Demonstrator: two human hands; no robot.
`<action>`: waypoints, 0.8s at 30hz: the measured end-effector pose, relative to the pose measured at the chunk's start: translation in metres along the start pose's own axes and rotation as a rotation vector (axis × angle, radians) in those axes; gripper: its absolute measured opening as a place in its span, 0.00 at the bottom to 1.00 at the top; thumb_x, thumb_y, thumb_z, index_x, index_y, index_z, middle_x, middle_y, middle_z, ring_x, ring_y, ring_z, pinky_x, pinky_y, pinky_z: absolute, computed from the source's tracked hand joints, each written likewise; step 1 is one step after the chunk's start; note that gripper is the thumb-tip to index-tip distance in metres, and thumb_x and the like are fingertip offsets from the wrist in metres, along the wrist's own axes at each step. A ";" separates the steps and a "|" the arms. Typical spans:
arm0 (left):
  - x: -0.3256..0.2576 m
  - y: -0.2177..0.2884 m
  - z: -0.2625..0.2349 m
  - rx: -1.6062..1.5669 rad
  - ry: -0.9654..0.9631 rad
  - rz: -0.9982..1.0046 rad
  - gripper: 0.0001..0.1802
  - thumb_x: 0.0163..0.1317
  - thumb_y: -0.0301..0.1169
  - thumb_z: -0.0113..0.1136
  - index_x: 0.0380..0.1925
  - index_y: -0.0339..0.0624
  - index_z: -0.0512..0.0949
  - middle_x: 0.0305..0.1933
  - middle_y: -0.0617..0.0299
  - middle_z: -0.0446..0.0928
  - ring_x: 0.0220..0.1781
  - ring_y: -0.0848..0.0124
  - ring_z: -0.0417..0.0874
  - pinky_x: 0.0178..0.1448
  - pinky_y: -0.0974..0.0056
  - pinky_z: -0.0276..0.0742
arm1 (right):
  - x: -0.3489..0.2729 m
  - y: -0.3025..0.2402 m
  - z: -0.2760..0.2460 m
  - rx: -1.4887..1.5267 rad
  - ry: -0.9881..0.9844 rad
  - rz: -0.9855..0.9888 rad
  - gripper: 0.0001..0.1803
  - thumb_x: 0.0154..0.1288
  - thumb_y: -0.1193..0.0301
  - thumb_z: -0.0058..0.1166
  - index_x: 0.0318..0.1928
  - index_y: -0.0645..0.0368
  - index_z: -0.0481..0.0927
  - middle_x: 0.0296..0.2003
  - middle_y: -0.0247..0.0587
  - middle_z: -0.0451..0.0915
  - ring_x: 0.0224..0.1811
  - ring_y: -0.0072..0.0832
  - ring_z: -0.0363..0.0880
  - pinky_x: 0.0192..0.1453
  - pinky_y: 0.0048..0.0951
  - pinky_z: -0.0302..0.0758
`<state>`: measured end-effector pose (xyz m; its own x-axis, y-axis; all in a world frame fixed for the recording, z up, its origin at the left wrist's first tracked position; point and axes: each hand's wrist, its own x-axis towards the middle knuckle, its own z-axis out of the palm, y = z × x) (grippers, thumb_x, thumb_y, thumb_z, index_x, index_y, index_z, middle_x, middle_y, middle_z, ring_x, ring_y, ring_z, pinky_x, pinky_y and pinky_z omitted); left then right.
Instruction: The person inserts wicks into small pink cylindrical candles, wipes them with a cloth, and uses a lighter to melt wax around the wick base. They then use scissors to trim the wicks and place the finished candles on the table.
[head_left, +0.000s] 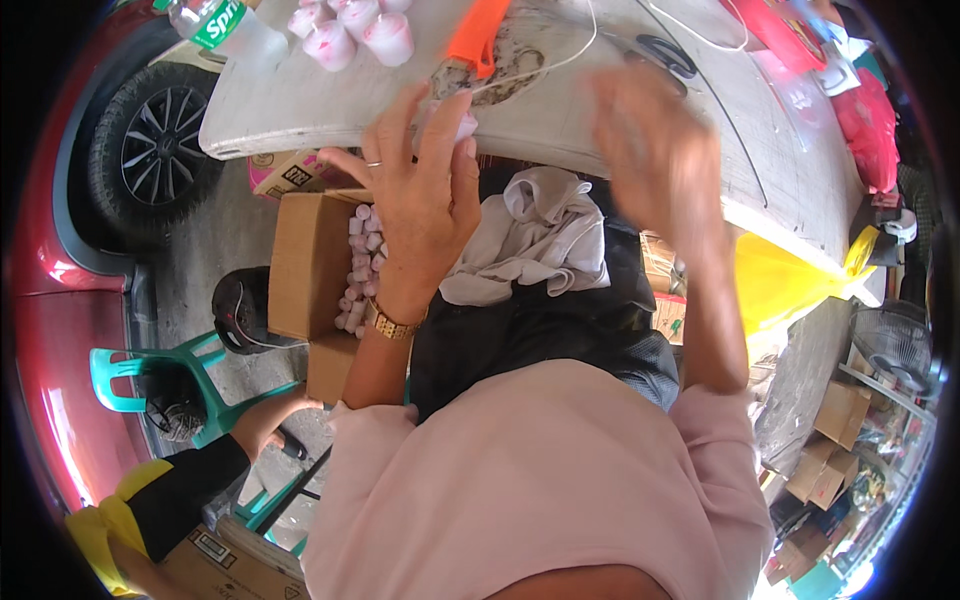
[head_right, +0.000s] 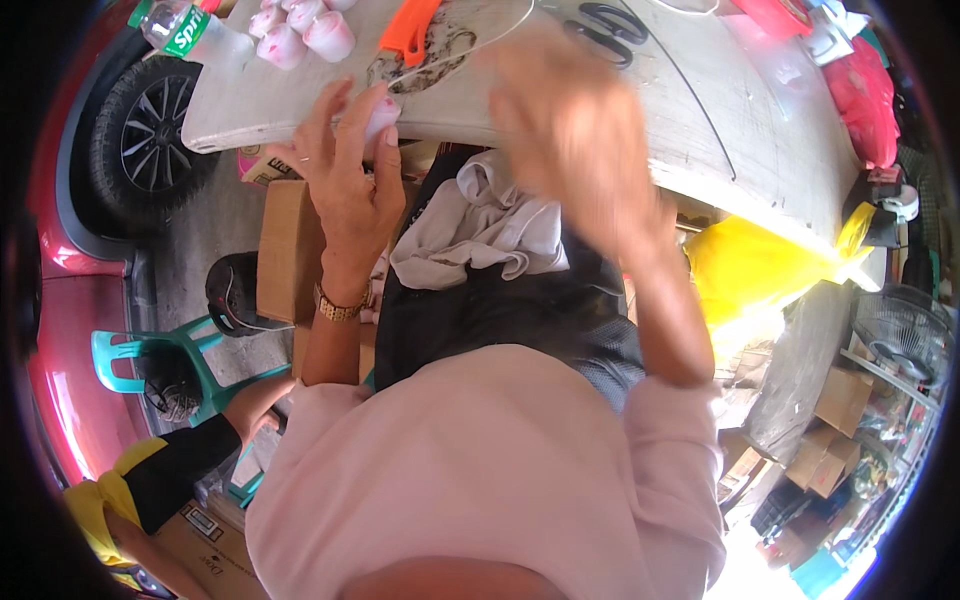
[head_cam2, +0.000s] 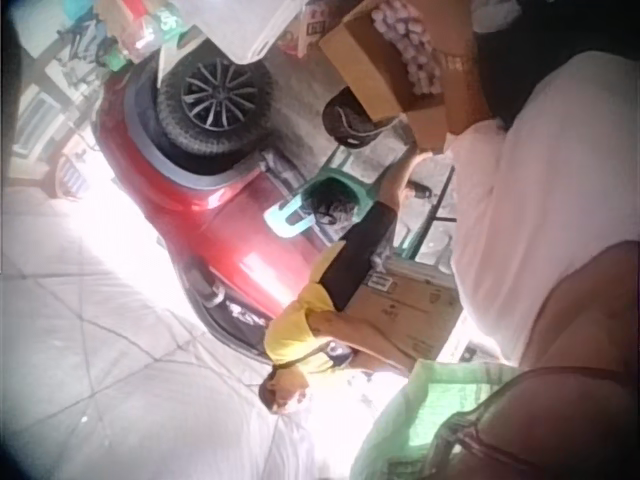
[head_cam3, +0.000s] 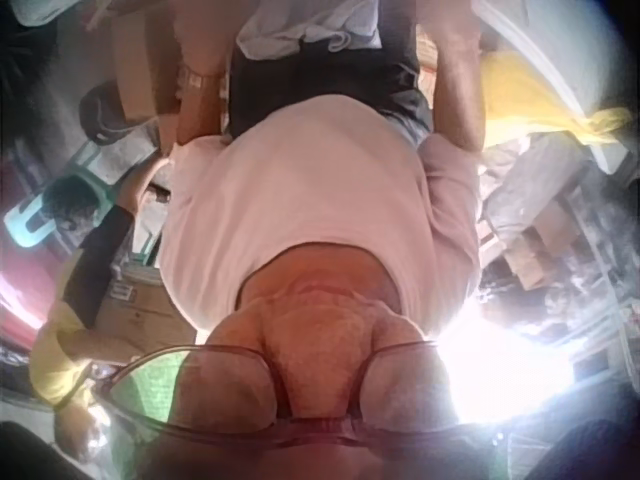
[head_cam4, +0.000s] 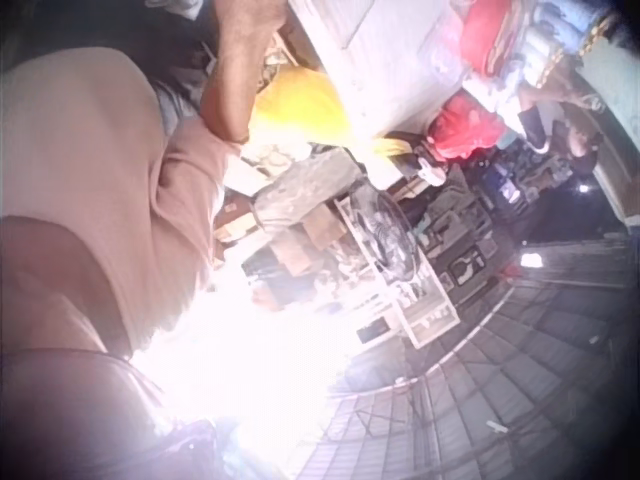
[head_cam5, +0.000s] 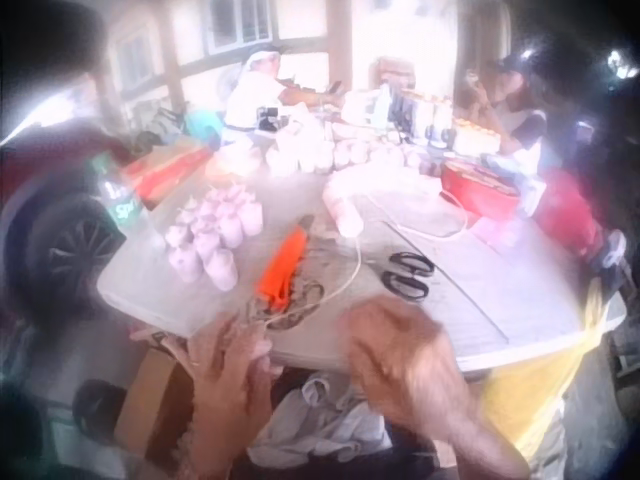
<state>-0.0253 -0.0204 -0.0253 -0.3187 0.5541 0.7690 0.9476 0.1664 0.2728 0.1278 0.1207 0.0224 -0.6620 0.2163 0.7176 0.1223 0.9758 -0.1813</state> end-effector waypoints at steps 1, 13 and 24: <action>-0.003 -0.001 -0.001 0.065 0.009 0.006 0.19 0.57 0.28 0.60 0.50 0.48 0.77 0.55 0.58 0.72 0.53 0.59 0.75 0.70 0.29 0.32 | -0.022 -0.021 -0.002 0.146 -0.159 0.127 0.13 0.57 0.76 0.58 0.45 0.60 0.79 0.37 0.47 0.81 0.37 0.44 0.82 0.38 0.38 0.78; -0.096 -0.018 0.021 -0.075 -0.827 -0.306 0.18 0.61 0.31 0.59 0.49 0.36 0.71 0.49 0.46 0.74 0.49 0.47 0.76 0.50 0.49 0.72 | -0.126 -0.039 0.011 0.338 -0.807 0.248 0.08 0.53 0.74 0.59 0.35 0.61 0.78 0.37 0.44 0.76 0.42 0.44 0.75 0.45 0.41 0.70; 0.001 0.024 -0.052 -1.270 -0.803 -0.045 0.11 0.68 0.31 0.50 0.45 0.34 0.71 0.42 0.45 0.76 0.40 0.52 0.80 0.44 0.60 0.74 | -0.076 -0.036 -0.025 0.287 -0.439 0.363 0.16 0.47 0.80 0.61 0.40 0.57 0.80 0.55 0.46 0.72 0.56 0.46 0.72 0.57 0.42 0.69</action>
<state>-0.0035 -0.0582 0.0117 0.1497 0.9252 0.3488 0.1534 -0.3702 0.9162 0.1921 0.0696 -0.0091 -0.8646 0.4385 0.2455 0.2326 0.7822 -0.5780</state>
